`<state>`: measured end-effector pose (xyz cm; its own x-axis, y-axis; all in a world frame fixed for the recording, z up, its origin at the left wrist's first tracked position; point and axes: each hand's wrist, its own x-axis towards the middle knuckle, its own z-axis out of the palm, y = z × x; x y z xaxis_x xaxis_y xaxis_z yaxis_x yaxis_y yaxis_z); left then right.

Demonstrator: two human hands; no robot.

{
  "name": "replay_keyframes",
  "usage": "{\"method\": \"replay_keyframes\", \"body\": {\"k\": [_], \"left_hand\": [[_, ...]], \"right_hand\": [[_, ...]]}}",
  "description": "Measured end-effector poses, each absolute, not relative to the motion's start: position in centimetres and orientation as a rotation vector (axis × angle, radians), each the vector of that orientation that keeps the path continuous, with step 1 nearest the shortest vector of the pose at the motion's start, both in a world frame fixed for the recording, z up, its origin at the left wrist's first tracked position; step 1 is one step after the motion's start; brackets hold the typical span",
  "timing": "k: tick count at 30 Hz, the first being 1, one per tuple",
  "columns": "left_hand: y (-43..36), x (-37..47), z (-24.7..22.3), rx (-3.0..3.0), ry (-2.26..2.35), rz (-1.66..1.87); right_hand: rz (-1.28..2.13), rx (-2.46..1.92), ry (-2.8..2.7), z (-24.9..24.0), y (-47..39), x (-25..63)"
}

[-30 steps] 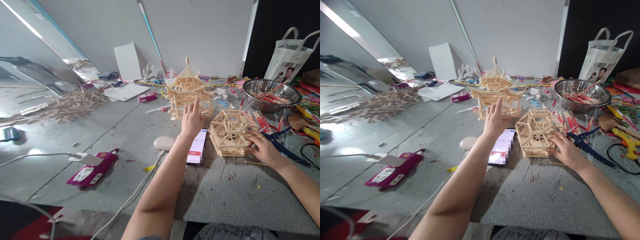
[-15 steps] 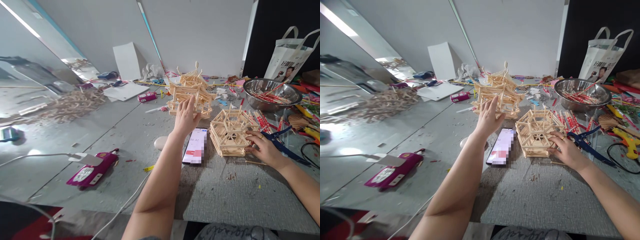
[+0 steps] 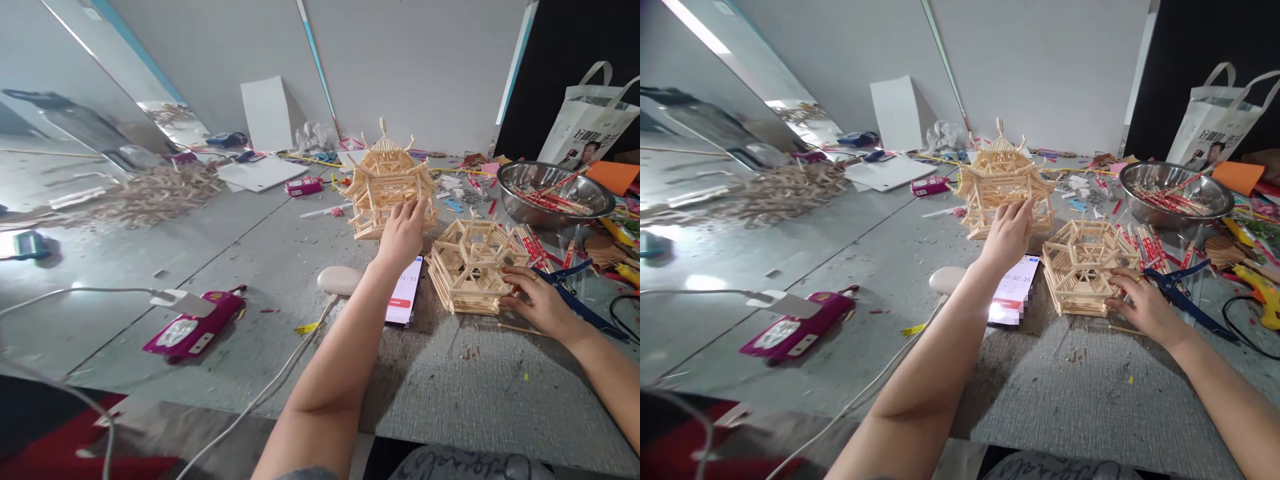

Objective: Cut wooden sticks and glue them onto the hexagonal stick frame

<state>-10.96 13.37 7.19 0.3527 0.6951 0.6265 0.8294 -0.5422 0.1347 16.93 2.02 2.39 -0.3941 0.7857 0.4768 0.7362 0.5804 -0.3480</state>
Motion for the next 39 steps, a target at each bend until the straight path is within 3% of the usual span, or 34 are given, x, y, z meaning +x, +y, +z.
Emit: {"method": "replay_keyframes", "body": {"k": [39], "left_hand": [[12.0, -9.5, 7.7, -2.341, -1.542, -0.779]], "right_hand": [[0.122, -1.235, -2.205, 2.6, 2.0, 16.8]]}}
